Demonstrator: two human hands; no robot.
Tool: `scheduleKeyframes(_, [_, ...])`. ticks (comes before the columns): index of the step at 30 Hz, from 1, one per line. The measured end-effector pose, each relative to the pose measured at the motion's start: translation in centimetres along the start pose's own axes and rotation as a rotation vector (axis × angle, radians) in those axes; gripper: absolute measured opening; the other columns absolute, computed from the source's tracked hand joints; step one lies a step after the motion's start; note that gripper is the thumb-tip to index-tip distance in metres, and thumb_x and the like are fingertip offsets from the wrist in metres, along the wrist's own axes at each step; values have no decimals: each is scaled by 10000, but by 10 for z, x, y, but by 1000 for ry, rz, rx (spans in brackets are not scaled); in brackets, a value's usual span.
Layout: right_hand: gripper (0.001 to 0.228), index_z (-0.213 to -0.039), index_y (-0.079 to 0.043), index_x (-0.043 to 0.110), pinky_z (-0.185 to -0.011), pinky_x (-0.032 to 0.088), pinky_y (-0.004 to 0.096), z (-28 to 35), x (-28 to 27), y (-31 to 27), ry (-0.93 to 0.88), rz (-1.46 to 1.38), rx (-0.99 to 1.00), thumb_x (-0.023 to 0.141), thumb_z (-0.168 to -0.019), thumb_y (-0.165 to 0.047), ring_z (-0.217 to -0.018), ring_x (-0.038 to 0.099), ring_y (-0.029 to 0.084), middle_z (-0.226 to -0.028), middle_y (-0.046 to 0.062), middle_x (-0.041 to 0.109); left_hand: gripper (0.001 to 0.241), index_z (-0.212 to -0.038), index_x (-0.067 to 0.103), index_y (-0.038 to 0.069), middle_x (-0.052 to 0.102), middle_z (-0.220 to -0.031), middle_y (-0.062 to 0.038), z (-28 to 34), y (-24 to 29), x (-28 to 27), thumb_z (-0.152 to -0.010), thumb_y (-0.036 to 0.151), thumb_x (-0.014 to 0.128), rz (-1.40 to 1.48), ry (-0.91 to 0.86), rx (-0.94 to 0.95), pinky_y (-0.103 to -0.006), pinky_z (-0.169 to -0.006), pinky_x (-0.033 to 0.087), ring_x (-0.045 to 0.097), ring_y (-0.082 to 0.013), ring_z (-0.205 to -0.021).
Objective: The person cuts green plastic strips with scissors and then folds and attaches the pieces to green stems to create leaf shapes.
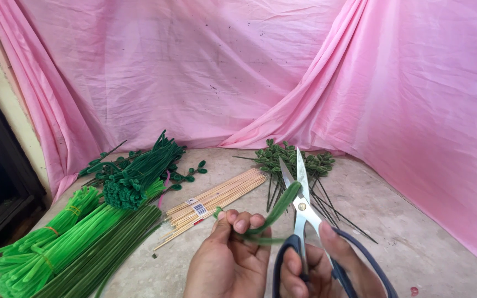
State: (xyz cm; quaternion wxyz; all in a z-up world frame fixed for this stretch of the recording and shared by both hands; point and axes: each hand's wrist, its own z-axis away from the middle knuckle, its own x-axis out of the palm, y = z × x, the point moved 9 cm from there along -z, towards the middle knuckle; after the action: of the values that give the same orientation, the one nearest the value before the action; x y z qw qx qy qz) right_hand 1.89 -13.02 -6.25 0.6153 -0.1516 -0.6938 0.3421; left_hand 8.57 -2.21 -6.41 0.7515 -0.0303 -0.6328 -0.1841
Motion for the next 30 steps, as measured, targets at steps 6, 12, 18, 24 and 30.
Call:
scheduleKeyframes(6, [498,-795,-63,494,-399,299,311,30,-34,-95,283,287,-382,562,-1077,-467,-429,411,195,-555,32,394,303,-869,453,93,361,-673,-21,-2,47,-48,-1135,236,430,-37,171,153,-347,-735,482,367,-184,-597])
scheduleKeyframes(12, [409,-786,98,726,-515,431,411,69,-68,-115,857,962,-29,810,-948,-268,-497,538,340,-607,244,615,328,-805,589,90,410,-615,-36,21,97,-2,-1064,274,512,-1242,180,338,-388,-532,379,361,-175,-502])
scheduleKeyframes(18, [434,-639,-196,758,-637,434,217,91,-118,-135,1137,1814,435,892,-720,-601,-650,611,110,-661,-26,680,224,-1003,681,255,702,-1104,-19,31,51,7,-966,449,576,-2474,154,78,-467,-909,522,678,-314,-1047])
scheduleKeyframes(24, [256,-938,-374,884,-816,537,197,108,-136,-144,1206,1924,556,778,-808,-568,-934,753,70,-956,-125,837,380,-1337,515,358,443,-1326,64,14,13,-29,-994,471,635,-2721,-12,76,-563,-1028,392,326,-217,-1340])
scheduleKeyframes(30, [296,-1077,-384,848,-999,559,225,93,-146,-141,1126,1962,329,753,-814,-483,-1102,754,72,-1136,-159,824,322,-1159,638,449,532,-1185,129,14,52,-52,-844,514,664,-2554,22,539,-556,-870,504,465,-185,-1206])
